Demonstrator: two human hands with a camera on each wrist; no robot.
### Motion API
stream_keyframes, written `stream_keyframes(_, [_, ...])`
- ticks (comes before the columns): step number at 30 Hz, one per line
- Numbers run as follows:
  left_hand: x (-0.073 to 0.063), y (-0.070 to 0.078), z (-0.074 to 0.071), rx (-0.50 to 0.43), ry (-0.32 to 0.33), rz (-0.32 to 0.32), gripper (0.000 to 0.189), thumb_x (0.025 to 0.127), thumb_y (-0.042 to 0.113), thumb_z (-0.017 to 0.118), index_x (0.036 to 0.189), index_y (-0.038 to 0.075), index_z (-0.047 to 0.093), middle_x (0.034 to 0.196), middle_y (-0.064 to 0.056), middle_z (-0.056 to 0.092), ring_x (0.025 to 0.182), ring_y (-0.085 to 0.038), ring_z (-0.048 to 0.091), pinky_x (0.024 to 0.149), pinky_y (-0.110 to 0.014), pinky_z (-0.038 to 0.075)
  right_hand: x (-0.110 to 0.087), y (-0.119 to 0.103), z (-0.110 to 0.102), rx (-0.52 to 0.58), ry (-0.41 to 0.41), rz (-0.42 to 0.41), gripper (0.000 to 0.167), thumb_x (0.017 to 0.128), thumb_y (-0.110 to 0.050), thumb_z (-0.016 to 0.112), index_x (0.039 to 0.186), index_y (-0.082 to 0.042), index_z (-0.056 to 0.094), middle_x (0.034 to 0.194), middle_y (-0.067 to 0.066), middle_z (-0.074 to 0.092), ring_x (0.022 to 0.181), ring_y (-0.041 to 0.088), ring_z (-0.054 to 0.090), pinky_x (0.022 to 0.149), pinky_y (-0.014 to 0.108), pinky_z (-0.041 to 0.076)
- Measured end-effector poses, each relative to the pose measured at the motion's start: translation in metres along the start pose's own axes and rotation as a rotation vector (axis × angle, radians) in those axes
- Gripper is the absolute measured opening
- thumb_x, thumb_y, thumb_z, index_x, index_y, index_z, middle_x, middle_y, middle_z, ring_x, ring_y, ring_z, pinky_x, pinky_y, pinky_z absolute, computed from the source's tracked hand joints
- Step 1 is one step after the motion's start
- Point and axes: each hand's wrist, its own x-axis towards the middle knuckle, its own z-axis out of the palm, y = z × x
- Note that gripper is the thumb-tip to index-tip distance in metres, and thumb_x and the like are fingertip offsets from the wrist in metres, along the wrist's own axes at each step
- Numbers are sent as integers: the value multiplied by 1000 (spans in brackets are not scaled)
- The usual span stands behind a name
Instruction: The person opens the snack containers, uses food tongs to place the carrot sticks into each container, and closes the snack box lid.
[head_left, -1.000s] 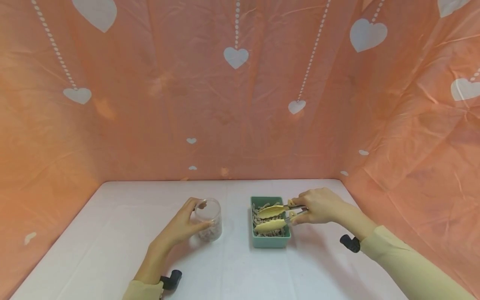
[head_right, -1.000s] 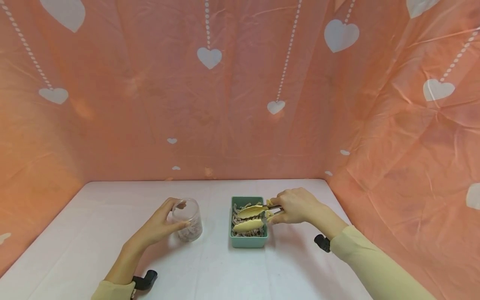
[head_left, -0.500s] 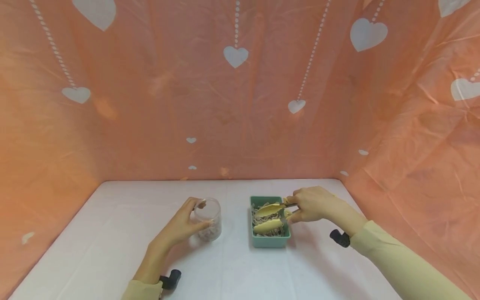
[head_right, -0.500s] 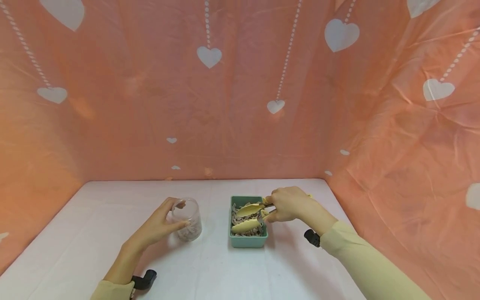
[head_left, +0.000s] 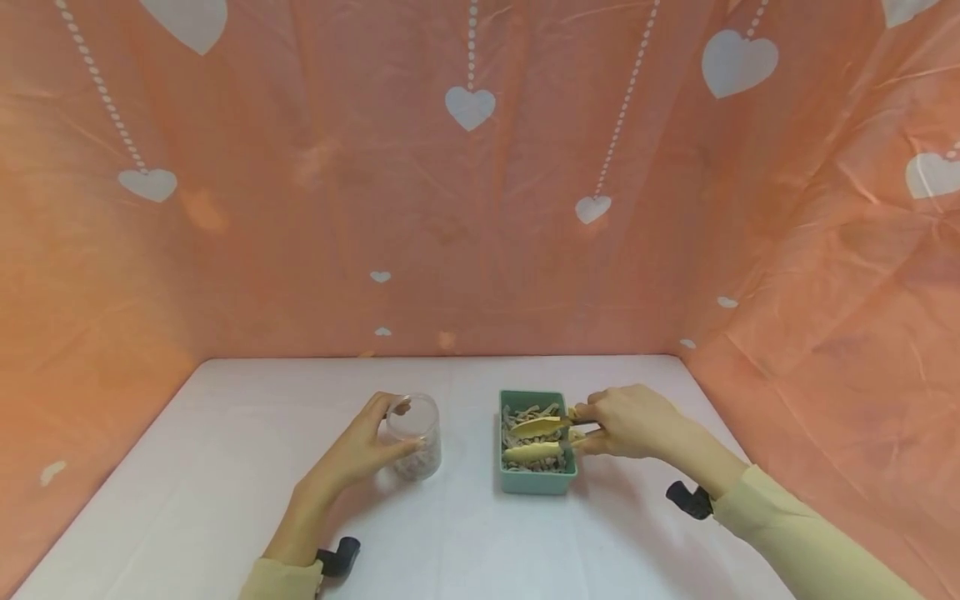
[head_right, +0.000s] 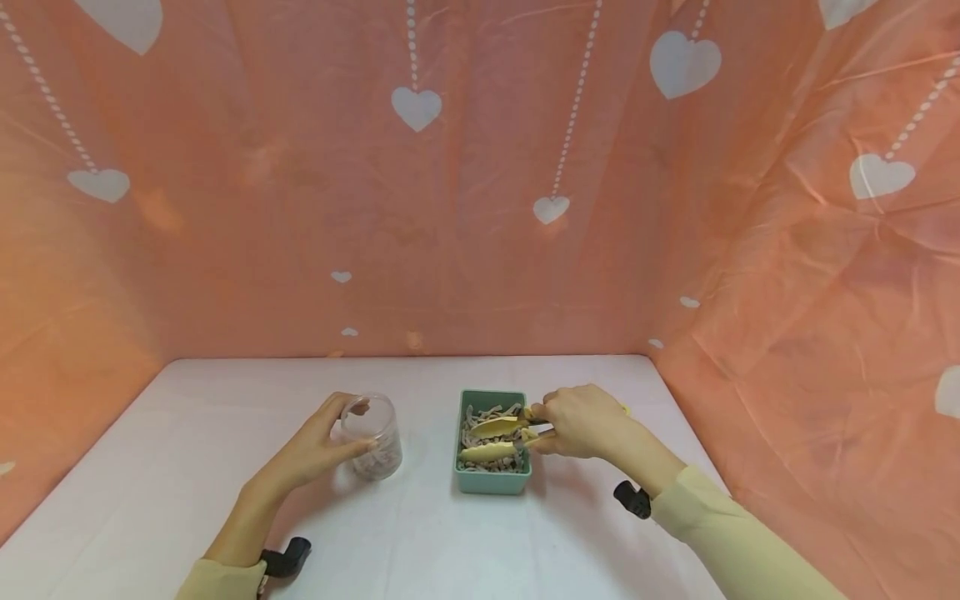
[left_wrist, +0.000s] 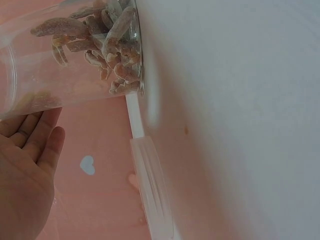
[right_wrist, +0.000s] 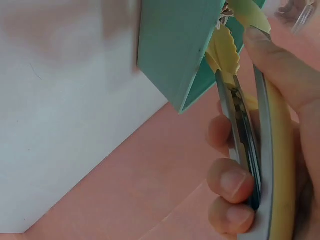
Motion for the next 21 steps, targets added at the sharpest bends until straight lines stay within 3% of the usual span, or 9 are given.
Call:
stream_keyframes(10, [-2, 0, -2, -16, 3, -6, 59, 91, 32, 83, 136, 4, 56, 135, -13, 58, 135, -40, 51, 114, -66, 36, -9, 6, 8, 23, 74, -50, 29, 83, -44, 85, 80, -28, 61, 66, -17, 41, 58, 2, 36, 49, 24, 33])
stream_keyframes(21, [-1, -1, 0, -10, 7, 12, 60, 91, 30, 83, 135, 1, 55, 133, -13, 58, 132, -39, 53, 112, -64, 38, -17, 15, 19, 94, 97, -34, 27, 86, -45, 83, 84, -30, 61, 68, -18, 39, 59, 1, 35, 51, 22, 29])
